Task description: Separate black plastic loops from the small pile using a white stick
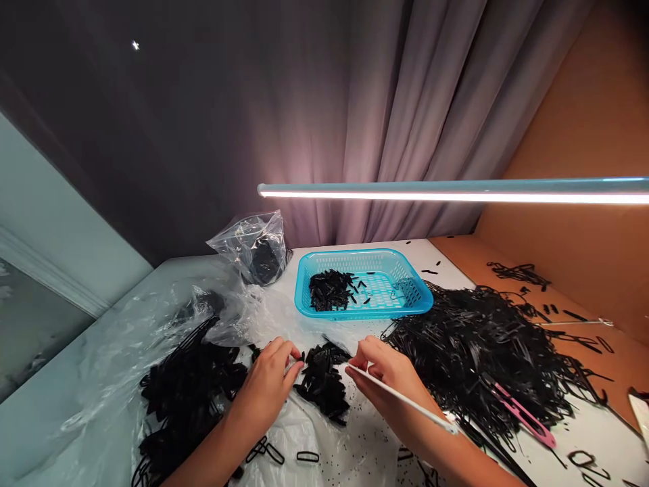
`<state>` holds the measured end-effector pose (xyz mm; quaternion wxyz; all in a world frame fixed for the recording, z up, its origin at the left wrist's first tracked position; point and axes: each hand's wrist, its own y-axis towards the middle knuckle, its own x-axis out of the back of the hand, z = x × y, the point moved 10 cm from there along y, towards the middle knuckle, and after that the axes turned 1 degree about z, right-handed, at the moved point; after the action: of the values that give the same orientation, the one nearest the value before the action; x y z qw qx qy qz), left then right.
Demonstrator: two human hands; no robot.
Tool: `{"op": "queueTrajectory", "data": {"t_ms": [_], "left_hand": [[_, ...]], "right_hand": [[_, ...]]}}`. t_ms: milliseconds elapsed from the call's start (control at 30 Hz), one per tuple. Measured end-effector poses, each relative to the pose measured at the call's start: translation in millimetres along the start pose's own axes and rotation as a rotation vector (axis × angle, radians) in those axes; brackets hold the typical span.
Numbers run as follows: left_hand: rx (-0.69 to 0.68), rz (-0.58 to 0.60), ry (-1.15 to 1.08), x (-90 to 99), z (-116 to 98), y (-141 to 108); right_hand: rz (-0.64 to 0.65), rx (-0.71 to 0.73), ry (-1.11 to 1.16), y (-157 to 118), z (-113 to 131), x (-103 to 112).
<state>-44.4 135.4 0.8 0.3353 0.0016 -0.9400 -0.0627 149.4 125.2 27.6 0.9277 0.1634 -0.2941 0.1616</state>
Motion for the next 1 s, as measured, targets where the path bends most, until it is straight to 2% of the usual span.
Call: {"op": "queueTrajectory", "data": {"t_ms": [167,300,400,467,533,600,700,833,1000], "left_hand": [[-0.024,-0.018,0.020,-3.0,-3,-1],[-0.033,-0.031,-0.003,2.8,-7,0],[-0.035,-0.066,-0.012,15.2,-17,-1],[-0.004,-0.050,-0.087,18.7,-24,-5],[0.134,0.073,-0.430,4.9,-22,-12],[0.236,0.177,-0.722,-13.2,-24,-21],[0.371,0.208,-1.014,-33.8,-19,-33],[0.475,0.218,-1.225,-51.6,-7,-41],[0.439,0.249,-1.277,-53.4,-9,-40]], "right_hand": [[-0.057,0.052,-0.034,2,2,4],[-0.055,0.102,0.175,2,4,0],[-0.035,0.004,0.375,-1,-2,-8],[-0.045,-0.043,0.418,-5,-1,-10],[-0.101,0.027,0.376,-8,10,-5],[-0.171,0.191,0.295,-13,28,3],[-0.230,0.403,0.203,-21,50,9],[-0.224,0.520,0.133,-24,61,6],[-0.223,0.595,0.102,-27,69,3]]}}
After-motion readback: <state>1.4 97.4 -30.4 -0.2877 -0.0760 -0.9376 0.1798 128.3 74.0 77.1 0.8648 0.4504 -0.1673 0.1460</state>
